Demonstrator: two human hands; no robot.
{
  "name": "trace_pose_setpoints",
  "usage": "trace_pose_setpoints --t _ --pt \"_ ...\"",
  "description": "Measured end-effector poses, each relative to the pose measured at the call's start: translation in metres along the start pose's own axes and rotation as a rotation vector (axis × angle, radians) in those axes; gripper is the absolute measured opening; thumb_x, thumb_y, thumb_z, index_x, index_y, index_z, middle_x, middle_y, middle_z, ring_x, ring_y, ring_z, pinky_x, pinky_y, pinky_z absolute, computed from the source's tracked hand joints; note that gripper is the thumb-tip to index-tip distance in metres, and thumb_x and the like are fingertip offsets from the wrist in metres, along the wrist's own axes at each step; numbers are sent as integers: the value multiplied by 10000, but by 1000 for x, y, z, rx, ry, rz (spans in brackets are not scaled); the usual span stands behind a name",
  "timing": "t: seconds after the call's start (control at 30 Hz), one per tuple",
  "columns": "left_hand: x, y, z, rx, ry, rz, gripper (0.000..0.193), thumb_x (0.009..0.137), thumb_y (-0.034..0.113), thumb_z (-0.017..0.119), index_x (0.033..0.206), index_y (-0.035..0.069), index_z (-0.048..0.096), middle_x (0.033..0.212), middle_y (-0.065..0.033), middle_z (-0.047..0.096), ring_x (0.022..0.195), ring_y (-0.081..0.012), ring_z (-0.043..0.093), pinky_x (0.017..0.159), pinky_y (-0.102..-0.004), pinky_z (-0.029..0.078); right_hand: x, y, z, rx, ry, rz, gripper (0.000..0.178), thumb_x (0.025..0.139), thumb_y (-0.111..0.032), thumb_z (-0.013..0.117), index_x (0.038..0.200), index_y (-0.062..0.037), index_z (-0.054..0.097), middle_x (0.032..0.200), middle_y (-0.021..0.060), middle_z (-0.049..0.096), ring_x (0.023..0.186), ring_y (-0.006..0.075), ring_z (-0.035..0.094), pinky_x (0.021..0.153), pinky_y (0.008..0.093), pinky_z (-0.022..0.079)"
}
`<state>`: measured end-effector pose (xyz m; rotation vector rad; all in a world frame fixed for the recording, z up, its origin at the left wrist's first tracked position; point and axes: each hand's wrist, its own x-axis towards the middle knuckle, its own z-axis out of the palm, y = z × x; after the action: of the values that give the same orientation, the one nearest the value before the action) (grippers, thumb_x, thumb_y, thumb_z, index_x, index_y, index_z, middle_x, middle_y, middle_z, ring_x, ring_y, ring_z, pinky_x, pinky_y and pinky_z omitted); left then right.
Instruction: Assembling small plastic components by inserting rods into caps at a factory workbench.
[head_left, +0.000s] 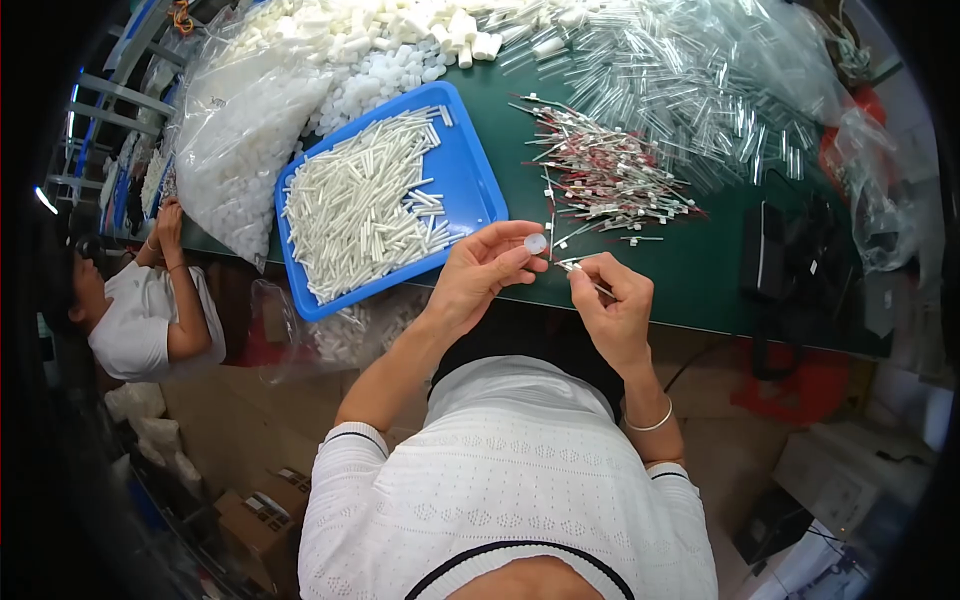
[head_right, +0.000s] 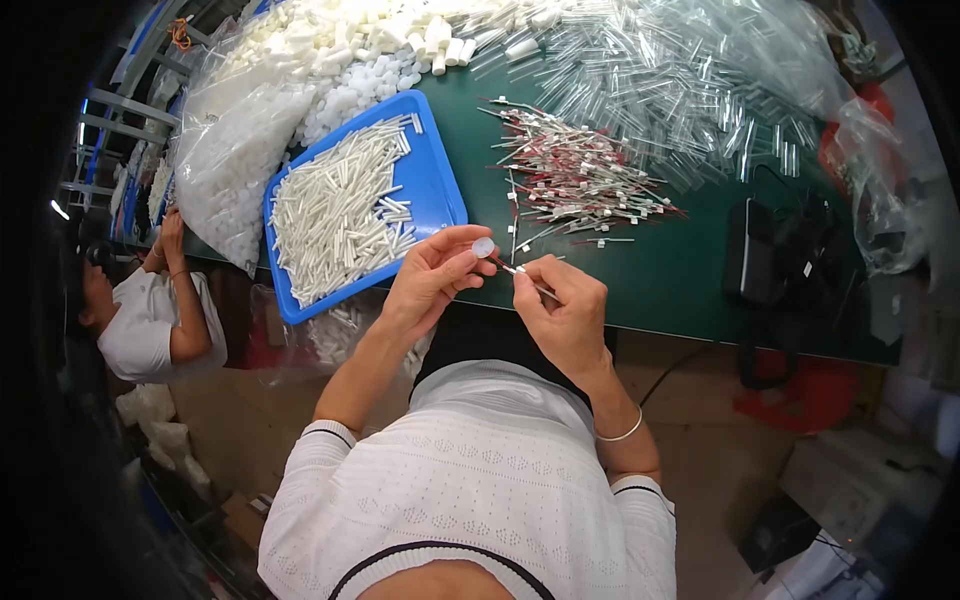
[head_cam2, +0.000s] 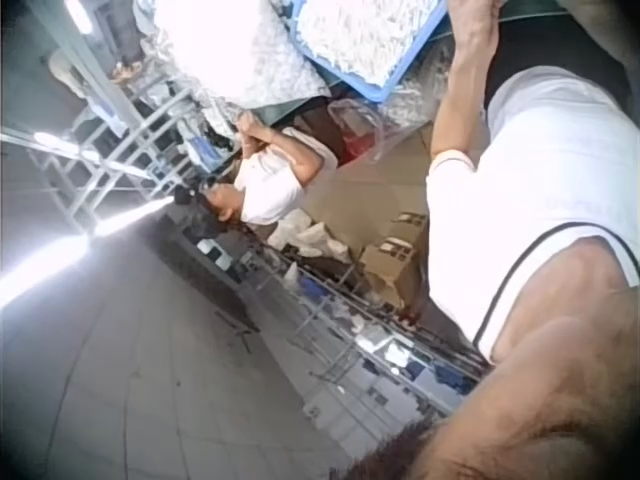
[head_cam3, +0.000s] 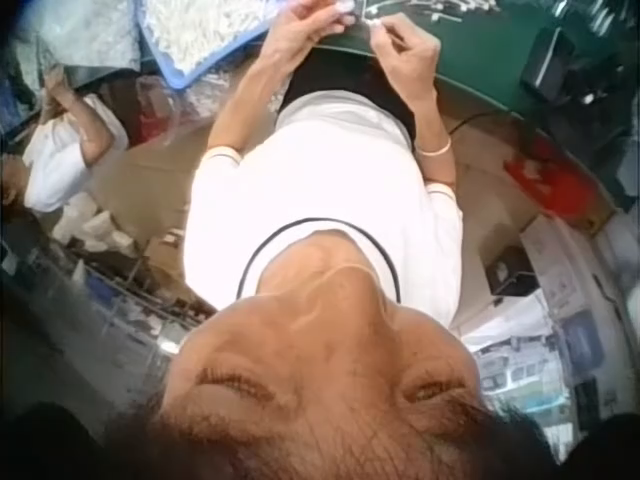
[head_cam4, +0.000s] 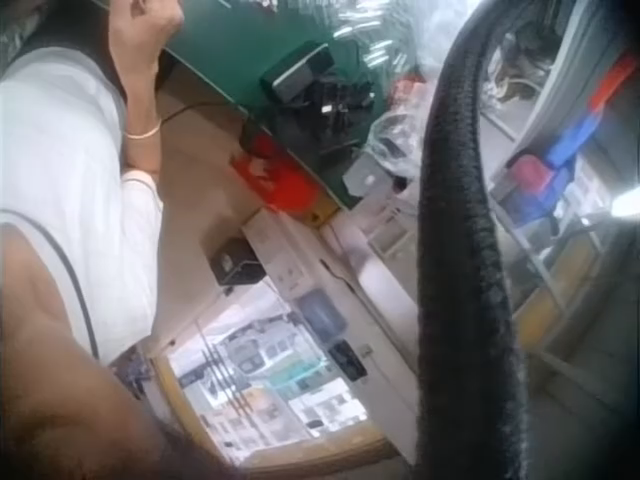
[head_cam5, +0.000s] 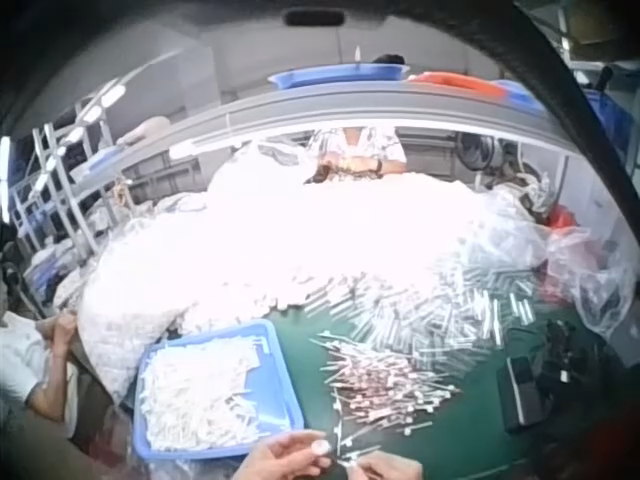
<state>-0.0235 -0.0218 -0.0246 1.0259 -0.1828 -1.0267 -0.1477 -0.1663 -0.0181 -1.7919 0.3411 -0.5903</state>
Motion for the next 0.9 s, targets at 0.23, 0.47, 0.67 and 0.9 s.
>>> trace_pose_setpoints --t 0.23,0.47,0.67,0.9 --pt "-5 -3 1 100 -20 95 332 897 61 620 1214 -1 543 1136 -150 639 950 -190 662 761 -241 541 -4 -2 0 -6 1 -13 83 832 17 610 752 26 589 607 -33 480 522 13 357 453 205 255" --pt "-6 -2 2 154 -4 140 235 940 76 552 1154 -15 586 1137 -190 634 956 -208 670 729 -246 561 -2 1 0 -148 -2 -43 72 768 -20 644 728 -17 585 577 63 541 451 147 475 430 283 353" --pt "-6 -5 1 245 2 208 238 922 63 577 1145 -18 594 1115 -171 647 931 -194 671 720 -250 558 0 -2 1 -197 -1 -73 67 766 -28 649 728 -25 594 575 68 546 457 172 506 436 296 378" --pt "-7 -11 2 92 -30 91 291 863 56 667 1142 0 607 1032 -58 660 928 -116 631 748 -230 507 -2 -7 9 -174 -48 -113 37 828 -49 648 825 -20 628 647 98 587 521 219 567 481 321 433"
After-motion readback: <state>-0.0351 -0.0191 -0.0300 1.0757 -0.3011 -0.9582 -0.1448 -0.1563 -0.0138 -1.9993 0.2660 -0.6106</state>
